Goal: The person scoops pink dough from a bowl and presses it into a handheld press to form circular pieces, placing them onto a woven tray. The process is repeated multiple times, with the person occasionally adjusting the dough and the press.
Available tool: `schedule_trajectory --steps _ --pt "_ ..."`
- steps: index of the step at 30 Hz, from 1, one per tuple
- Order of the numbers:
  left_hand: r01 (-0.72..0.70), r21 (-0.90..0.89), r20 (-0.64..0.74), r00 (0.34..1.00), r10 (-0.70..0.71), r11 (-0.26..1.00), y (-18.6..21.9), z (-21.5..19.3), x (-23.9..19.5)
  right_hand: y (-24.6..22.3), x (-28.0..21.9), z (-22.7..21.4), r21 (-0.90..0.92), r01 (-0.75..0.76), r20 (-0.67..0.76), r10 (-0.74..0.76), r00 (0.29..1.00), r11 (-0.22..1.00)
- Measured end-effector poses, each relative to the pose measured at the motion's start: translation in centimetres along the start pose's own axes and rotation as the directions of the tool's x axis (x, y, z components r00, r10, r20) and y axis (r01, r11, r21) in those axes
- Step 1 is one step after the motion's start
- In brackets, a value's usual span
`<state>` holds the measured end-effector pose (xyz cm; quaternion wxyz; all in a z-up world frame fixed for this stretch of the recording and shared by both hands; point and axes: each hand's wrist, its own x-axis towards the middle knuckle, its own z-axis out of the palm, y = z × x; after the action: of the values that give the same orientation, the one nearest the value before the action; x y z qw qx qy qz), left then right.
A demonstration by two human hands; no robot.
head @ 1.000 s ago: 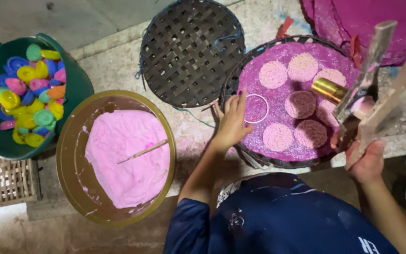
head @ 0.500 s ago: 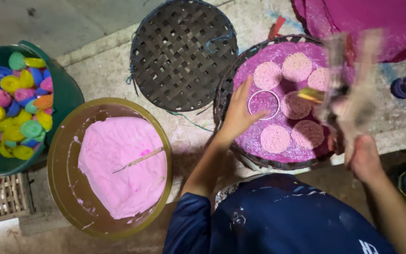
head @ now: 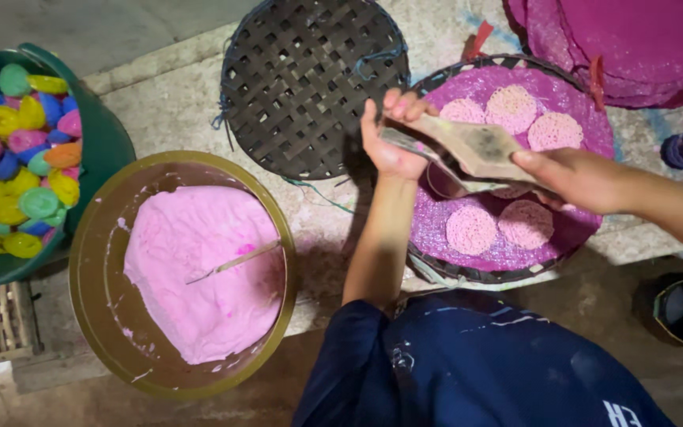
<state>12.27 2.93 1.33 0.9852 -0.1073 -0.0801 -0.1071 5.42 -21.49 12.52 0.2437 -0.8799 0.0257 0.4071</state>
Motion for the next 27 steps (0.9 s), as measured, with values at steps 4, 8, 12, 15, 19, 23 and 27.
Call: schedule_trajectory --steps 4,8,12,15,19,23,27 --pt "-0.011 -0.010 0.042 0.999 0.011 1.000 2.3 -0.9 -0.1 -2.1 0.4 1.5 -0.025 0.082 -0.099 -0.084 0.991 0.996" --pt "-0.006 -0.051 0.022 1.000 0.007 0.999 2.3 -1.7 -0.9 -2.6 0.1 2.0 -0.052 0.046 -0.064 -0.049 0.997 0.998" --pt "-0.034 -0.048 -0.061 0.998 0.031 0.998 0.4 -3.0 -0.9 -2.9 -0.9 0.9 -0.163 -0.008 -0.111 -0.010 0.994 0.987" --pt "-0.050 -0.029 -0.056 0.997 0.049 0.998 -0.4 -3.6 0.3 -3.2 -1.4 0.0 -0.215 -0.078 -0.158 0.044 0.986 0.974" --pt "-0.045 0.030 -0.021 0.999 0.046 0.999 0.2 -3.3 2.1 -3.1 -1.0 0.3 -0.223 -0.044 -0.276 -0.019 0.961 0.974" --pt "-0.050 0.137 -0.007 0.999 0.052 0.989 2.1 -2.1 2.6 -3.1 0.5 2.0 -0.155 0.059 -0.312 -0.106 0.944 0.986" --pt "-0.064 0.182 -0.058 0.995 0.076 0.981 3.6 -1.7 1.8 -3.2 1.4 3.2 -0.102 0.135 -0.289 -0.159 0.944 0.986"
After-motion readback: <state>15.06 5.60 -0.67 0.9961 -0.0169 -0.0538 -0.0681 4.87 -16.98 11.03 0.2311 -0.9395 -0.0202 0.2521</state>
